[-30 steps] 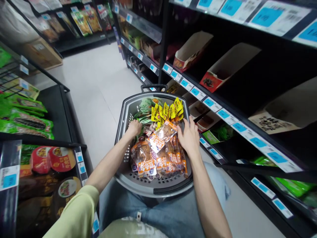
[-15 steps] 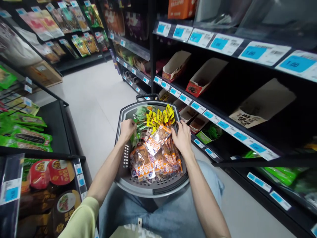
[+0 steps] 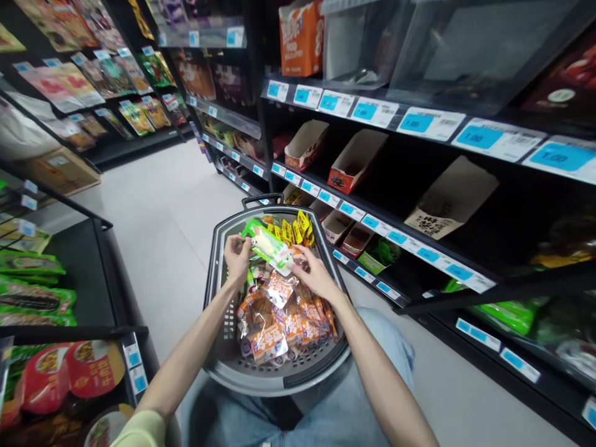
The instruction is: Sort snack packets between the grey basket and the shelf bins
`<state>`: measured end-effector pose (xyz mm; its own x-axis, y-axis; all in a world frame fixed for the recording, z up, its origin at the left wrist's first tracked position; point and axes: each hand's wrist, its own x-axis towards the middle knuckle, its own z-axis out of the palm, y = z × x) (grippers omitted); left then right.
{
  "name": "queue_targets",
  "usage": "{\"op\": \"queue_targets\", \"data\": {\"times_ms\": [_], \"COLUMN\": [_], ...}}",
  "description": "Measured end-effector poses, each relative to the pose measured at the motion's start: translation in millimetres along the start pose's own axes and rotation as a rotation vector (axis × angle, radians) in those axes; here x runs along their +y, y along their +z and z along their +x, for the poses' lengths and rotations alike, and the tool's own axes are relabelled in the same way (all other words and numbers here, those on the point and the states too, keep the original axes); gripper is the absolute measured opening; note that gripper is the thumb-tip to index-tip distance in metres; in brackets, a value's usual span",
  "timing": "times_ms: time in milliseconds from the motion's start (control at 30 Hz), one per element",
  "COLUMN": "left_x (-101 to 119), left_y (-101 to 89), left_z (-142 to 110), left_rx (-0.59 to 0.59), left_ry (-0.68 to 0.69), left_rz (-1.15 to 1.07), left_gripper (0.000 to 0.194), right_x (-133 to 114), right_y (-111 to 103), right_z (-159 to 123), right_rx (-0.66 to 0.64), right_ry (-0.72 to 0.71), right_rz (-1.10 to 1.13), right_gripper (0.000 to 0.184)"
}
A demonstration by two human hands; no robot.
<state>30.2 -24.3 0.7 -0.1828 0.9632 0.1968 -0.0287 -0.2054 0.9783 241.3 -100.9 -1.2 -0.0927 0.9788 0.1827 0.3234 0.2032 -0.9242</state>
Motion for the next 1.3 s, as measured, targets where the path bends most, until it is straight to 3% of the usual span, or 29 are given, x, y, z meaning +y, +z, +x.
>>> {"op": "queue_targets", "data": {"times_ms": [100,200,333,533,633,833,1033,1200,1300], "left_x": [-10.5,-14.5,-10.2,-5.7,-6.4,-8.7,-17.9,-18.5,-18.5], "left_y": [8.5,11.0,6.5,1.3,2.7,6.4,10.7,15.7,18.9], "left_z": [-3.4,-2.9,0.7,-4.6,-9.7,-16.8,-24.2,-26.7,-26.6], "left_rx": [-0.142,-0.248,-0.411,-0.795,-0.939,-1.205,-1.28,-1.228,-1.189], "left_ry": [-0.09,-0.161,-0.175,-0.28,-0.387,-0.439,-0.471,-0.371,-0.36], "left_rz": [0.006,0.035,0.042,0.014,0.001,0.046,0.048,0.108,0.016], "left_gripper": [0.024,0.033,0.065,0.042,0.04,0.045,0.043,0.033,0.034], "right_x": [5.1,10.4,11.9,13.9,16.6,16.2,15.2,16.7,18.8], "right_y": [2.2,-2.5,-10.0,-11.4,-12.0,-13.0,-11.6,-10.3,-9.9], "right_z": [2.1,5.6,9.3,10.9,11.4,9.1,7.7,7.9,7.6], "right_rx": [0.006,0.151,0.364,0.563,0.588,0.562,0.503,0.47,0.433], "right_ry": [0.059,0.095,0.189,0.246,0.225,0.232,0.23,0.202,0.204], "right_rz": [0.162,0.205,0.335,0.542,0.553,0.533,0.446,0.368,0.319], "right_gripper": [0.068,0.056,0.05,0.048,0.04,0.038,0.037,0.032,0.033]}}
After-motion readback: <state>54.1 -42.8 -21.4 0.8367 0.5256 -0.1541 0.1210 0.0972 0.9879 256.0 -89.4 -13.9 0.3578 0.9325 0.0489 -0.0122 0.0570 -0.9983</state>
